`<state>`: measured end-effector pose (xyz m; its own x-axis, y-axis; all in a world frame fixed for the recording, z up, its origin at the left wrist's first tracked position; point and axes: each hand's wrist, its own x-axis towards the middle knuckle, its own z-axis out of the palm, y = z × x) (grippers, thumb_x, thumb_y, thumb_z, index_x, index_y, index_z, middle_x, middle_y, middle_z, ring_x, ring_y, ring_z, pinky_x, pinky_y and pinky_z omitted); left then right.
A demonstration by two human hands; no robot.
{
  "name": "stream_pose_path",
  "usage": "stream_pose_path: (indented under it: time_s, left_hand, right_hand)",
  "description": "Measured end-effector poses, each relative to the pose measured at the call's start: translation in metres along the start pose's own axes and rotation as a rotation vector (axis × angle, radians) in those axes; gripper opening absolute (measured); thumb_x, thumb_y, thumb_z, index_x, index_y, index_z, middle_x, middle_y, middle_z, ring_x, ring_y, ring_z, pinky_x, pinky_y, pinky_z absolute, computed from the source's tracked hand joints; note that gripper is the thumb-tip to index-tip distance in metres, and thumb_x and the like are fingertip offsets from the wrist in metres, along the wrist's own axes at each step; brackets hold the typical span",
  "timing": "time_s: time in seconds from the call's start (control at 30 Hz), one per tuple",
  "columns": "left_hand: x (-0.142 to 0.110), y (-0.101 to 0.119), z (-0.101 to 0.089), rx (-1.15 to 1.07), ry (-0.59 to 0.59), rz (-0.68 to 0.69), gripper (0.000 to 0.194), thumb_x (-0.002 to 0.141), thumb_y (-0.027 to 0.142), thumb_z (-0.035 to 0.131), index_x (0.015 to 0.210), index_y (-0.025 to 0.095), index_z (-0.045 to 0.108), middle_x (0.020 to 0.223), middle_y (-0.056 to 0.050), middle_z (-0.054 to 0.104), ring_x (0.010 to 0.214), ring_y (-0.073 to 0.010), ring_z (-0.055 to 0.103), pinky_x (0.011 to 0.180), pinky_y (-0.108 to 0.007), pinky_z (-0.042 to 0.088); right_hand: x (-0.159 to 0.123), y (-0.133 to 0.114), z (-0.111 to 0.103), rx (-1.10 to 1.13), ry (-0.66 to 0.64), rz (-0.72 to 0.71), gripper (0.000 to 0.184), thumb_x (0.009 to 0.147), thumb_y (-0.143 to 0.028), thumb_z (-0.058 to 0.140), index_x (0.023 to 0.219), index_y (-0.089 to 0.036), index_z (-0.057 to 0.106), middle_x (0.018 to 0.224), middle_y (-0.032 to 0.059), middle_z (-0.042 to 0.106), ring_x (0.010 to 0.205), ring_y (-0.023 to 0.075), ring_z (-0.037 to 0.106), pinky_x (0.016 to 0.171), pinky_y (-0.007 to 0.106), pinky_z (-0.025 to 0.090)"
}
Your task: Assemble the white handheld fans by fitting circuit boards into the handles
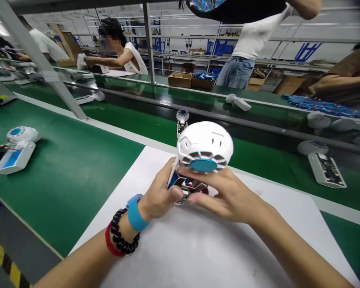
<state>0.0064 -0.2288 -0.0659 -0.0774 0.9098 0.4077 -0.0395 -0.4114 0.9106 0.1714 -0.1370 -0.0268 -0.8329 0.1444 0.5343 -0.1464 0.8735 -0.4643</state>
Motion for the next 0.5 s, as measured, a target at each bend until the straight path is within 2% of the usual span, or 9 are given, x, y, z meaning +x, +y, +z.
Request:
stream_pose_path:
  time_s: [0.07, 0.2, 0.27, 0.37, 0.43, 0.5]
  left_hand:
    - [-0.001, 0.002, -0.001, -0.006, -0.025, 0.012, 0.075, 0.081, 0.081, 0.057, 0.121, 0.017, 0.059, 0.100, -0.011, 0.070, 0.083, -0.0233, 0.070, 0.063, -0.028, 0.058]
    - [0.000, 0.004, -0.005, -0.072, -0.089, 0.005, 0.058, 0.089, 0.072, 0.058, 0.107, 0.018, 0.067, 0.070, -0.002, 0.066, 0.057, -0.0153, 0.061, 0.047, -0.022, 0.051]
    - [0.000, 0.000, -0.010, -0.114, -0.138, -0.076, 0.051, 0.092, 0.067, 0.056, 0.101, 0.018, 0.069, 0.066, -0.003, 0.067, 0.048, -0.0155, 0.059, 0.037, -0.022, 0.047]
    - [-0.002, -0.013, -0.021, -0.164, -0.235, -0.222, 0.051, 0.094, 0.067, 0.051, 0.089, 0.020, 0.070, 0.061, -0.004, 0.068, 0.036, -0.0152, 0.055, 0.025, -0.021, 0.038]
    - [-0.004, -0.022, -0.028, -0.146, -0.240, -0.255, 0.052, 0.095, 0.066, 0.047, 0.082, 0.020, 0.068, 0.059, -0.003, 0.068, 0.035, -0.0164, 0.058, 0.026, -0.020, 0.040]
    - [-0.005, -0.029, -0.031, -0.088, -0.192, -0.226, 0.052, 0.096, 0.064, 0.043, 0.079, 0.021, 0.065, 0.057, -0.001, 0.067, 0.035, -0.0172, 0.060, 0.027, -0.020, 0.041]
  right_hand:
    - [0.001, 0.000, -0.001, -0.076, 0.012, -0.058, 0.037, 0.106, -0.041, 0.055, 0.135, -0.019, 0.063, 0.106, 0.0073, 0.077, 0.084, 0.0206, 0.073, 0.065, 0.028, 0.053]
    - [-0.001, 0.001, -0.001, -0.097, 0.115, -0.091, 0.042, 0.102, -0.048, 0.060, 0.132, -0.019, 0.066, 0.104, 0.0045, 0.078, 0.072, 0.0156, 0.071, 0.064, 0.024, 0.051]
    - [-0.002, 0.002, -0.001, -0.007, 0.063, 0.011, 0.043, 0.101, -0.045, 0.065, 0.138, -0.024, 0.061, 0.108, 0.0003, 0.077, 0.072, 0.0111, 0.069, 0.069, 0.020, 0.050]
    - [-0.003, 0.003, -0.002, 0.063, -0.105, 0.243, 0.052, 0.096, -0.043, 0.072, 0.143, -0.029, 0.057, 0.107, -0.0041, 0.077, 0.075, 0.0090, 0.068, 0.070, 0.017, 0.047]
    - [-0.002, 0.003, -0.001, -0.005, -0.112, 0.304, 0.051, 0.091, -0.047, 0.076, 0.137, -0.029, 0.062, 0.095, -0.0059, 0.077, 0.073, 0.0101, 0.068, 0.065, 0.018, 0.044]
    - [0.000, 0.002, 0.002, -0.057, -0.054, 0.326, 0.049, 0.089, -0.048, 0.079, 0.131, -0.029, 0.065, 0.087, -0.0068, 0.076, 0.072, 0.0113, 0.068, 0.064, 0.019, 0.043]
